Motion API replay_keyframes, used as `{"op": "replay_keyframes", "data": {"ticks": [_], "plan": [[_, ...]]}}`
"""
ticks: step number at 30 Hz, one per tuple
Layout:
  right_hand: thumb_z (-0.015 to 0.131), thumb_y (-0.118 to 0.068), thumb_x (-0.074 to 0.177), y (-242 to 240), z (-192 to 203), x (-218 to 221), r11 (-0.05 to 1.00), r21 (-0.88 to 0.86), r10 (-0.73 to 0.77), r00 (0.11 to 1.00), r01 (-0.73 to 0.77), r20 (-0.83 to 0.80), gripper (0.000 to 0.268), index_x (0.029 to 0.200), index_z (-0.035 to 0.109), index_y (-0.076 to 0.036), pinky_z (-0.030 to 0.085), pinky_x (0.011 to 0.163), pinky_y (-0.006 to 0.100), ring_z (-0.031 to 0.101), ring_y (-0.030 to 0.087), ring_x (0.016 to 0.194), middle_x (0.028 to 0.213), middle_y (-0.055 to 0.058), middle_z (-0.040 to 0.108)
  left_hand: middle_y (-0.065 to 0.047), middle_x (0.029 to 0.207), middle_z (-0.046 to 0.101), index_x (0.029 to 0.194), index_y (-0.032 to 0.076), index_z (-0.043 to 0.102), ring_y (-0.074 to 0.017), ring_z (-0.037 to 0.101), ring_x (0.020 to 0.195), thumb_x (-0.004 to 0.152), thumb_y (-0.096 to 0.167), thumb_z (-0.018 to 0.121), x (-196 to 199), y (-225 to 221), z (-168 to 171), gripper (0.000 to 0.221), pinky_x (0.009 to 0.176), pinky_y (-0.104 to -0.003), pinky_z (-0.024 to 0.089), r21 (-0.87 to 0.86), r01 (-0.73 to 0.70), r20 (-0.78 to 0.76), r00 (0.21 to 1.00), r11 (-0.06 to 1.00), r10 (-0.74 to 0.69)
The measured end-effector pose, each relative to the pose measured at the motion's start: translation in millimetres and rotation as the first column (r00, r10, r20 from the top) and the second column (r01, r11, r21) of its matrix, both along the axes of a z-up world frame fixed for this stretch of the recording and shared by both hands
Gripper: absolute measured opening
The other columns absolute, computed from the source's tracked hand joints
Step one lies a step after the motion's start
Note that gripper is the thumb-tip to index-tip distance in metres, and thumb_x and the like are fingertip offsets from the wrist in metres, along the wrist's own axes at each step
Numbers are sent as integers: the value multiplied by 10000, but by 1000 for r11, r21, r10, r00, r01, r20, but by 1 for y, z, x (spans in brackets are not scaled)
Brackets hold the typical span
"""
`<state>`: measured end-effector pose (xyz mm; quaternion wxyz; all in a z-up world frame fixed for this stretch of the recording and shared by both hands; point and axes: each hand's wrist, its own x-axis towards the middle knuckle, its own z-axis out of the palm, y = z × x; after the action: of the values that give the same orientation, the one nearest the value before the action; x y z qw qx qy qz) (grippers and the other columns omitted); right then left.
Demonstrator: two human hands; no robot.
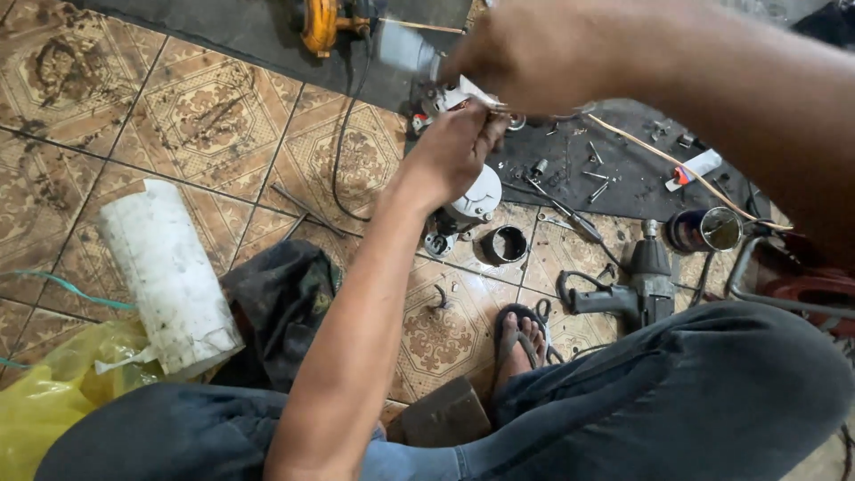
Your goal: The person assembles a mechanical part by inserting a bearing, placing a cover, and tightening bolts with a wrench. They use a hammer to tap the bearing into place and a wrench to secure the cover.
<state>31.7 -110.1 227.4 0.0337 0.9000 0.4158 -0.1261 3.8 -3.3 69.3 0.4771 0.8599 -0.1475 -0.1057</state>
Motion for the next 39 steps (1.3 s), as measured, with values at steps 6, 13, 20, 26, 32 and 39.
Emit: {"op": "replay_keyframes", "data": {"ticks": [6, 13, 20, 26, 32, 39], "plan": [[526, -196, 859, -6, -4, 3, 732, -680, -210, 966, 52, -151, 322, 794, 785, -18, 522, 633, 413, 593, 243, 631, 741, 94, 740, -31, 874, 712, 1121, 93, 633, -149, 657, 733, 1041, 82, 463, 1, 3, -5, 188, 686, -307, 568, -136, -31, -24, 999, 990, 28], [706, -113, 843, -38, -59, 67, 964, -250, -14, 962, 86, 274, 180, 973, 759, -1, 563, 484, 396, 667, 283, 499, 769, 165, 751, -37, 867, 663, 971, 73, 592, -115, 567, 683, 1012, -22, 440, 6, -1, -18, 183, 655, -251, 525, -110, 21, 19, 1000, 994, -19], [626, -76, 894, -18, -70, 62, 951, -236, -231, 966, 198, -118, 397, 1284, 693, -107, 616, 604, 431, 707, 283, 664, 984, 102, 785, -143, 1228, 535, 1239, 29, 514, -252, 507, 1056, 991, -58, 413, 5, -3, -21, 281, 918, -349, 438, -164, 75, 193, 980, 984, -42], [508, -189, 920, 19, 20, -20, 780, -619, -222, 966, 93, -135, 312, 1023, 789, -100, 624, 689, 414, 753, 241, 792, 997, 72, 811, -139, 1262, 624, 1248, 35, 554, -230, 656, 1052, 1042, 122, 407, 6, -1, -27, 268, 883, -357, 565, -133, -25, -74, 997, 991, 15], [482, -202, 998, -13, -27, 30, 909, -384, -185, 983, 163, -21, 313, 1055, 732, -22, 524, 481, 370, 616, 243, 527, 756, 166, 733, -31, 800, 596, 964, 71, 586, -132, 536, 632, 1076, 114, 381, -3, -3, -26, 237, 598, -284, 474, -131, 37, 62, 998, 991, -29], [604, 71, 766, -42, -71, 78, 999, -9, 45, 990, -44, 132, 480, 1212, 740, -46, 517, 470, 426, 648, 303, 497, 816, 153, 764, -58, 840, 691, 956, 70, 680, -168, 581, 669, 1061, 319, 455, -6, 3, -9, 351, 647, -368, 486, -6, -107, -110, 988, 994, 105]]}}
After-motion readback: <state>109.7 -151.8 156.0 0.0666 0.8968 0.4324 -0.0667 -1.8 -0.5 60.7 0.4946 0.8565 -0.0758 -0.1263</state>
